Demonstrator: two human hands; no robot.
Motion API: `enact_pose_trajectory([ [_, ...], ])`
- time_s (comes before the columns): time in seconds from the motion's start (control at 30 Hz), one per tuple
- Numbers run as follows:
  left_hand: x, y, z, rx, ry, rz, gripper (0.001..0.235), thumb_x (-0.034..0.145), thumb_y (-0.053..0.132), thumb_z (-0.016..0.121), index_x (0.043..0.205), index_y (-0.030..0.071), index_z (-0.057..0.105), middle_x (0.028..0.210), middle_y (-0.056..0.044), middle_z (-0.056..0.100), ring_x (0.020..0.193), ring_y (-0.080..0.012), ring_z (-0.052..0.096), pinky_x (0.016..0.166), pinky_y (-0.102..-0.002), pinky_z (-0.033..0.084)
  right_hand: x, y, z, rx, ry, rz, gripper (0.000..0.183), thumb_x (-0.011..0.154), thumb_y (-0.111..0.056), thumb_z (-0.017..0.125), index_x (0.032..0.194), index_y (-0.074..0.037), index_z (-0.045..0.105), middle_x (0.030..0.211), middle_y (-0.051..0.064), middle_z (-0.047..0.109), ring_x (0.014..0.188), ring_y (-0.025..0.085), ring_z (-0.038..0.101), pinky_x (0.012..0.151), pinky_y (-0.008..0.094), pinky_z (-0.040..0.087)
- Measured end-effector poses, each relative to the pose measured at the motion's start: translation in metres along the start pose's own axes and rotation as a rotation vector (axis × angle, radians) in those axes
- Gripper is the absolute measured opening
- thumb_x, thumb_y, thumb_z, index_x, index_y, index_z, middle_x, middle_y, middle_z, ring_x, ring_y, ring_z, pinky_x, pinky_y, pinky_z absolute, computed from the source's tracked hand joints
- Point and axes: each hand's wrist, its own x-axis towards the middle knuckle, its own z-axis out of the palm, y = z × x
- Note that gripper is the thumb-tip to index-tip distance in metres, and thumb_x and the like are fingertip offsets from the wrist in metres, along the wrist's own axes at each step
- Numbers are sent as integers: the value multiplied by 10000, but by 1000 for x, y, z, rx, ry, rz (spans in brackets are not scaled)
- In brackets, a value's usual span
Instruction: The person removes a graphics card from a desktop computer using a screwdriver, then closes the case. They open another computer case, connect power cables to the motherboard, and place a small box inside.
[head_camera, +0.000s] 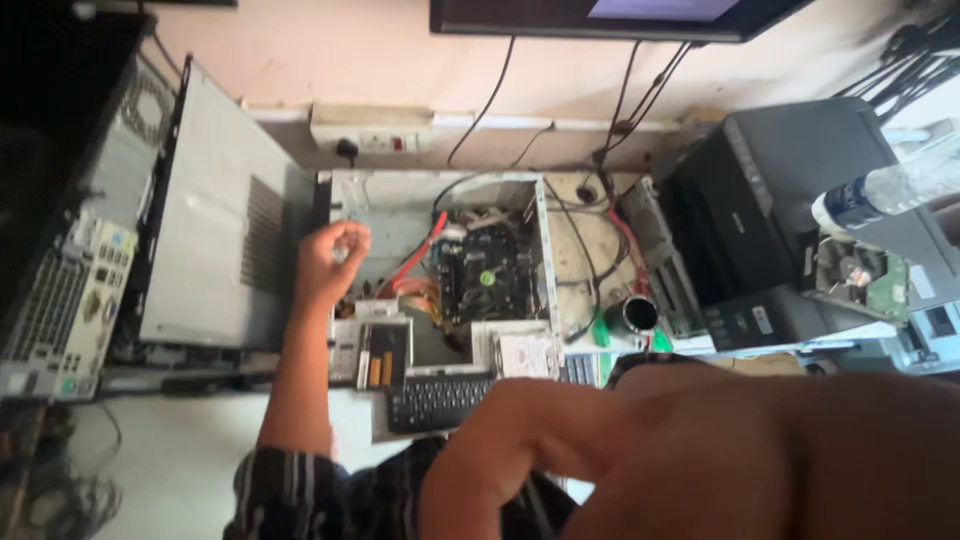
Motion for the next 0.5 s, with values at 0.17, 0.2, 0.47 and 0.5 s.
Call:
enact_pose_trajectory([
  [0.17, 7, -7, -12, 17, -15, 9, 157, 945, 135, 725, 1056, 25, 712, 938, -58, 747, 858, -103, 690, 806, -276, 550, 0, 9, 44, 164, 103, 115, 387, 934, -411, 666, 1206, -137, 700, 1053, 65, 660, 998, 215, 636, 936, 380, 510],
  [0.2, 5, -10, -8, 7, 10, -10, 155, 947, 132, 722, 1057, 23, 714, 921, -56, 745, 830, -99, 678, 781, -267, 542, 1, 10, 45, 186, 86, 147, 386, 929, -410, 672, 1202, -139, 701, 1047, 63, 659, 993, 214, 634, 933, 380, 508],
  [0.47, 4, -20, -31, -774, 252, -98, 308, 1053, 305, 583, 1147, 16, 632, 961, -94, 687, 870, -170, 637, 832, -323, 514, 51, 102, 126, -237, 373, -207, 629, 839, -490, 860, 1285, -84, 684, 1236, 91, 678, 1174, 228, 608, 1038, 411, 444],
  [0.5, 5, -20, -33, -902, 285, -75, 339, 1056, 334, 558, 1172, 21, 617, 972, -104, 686, 879, -180, 627, 852, -338, 509, 67, 127, 148, -211, 283, -103, 764, 786, -549, 879, 1342, -73, 659, 1341, 119, 694, 1227, 280, 626, 1072, 443, 472],
])
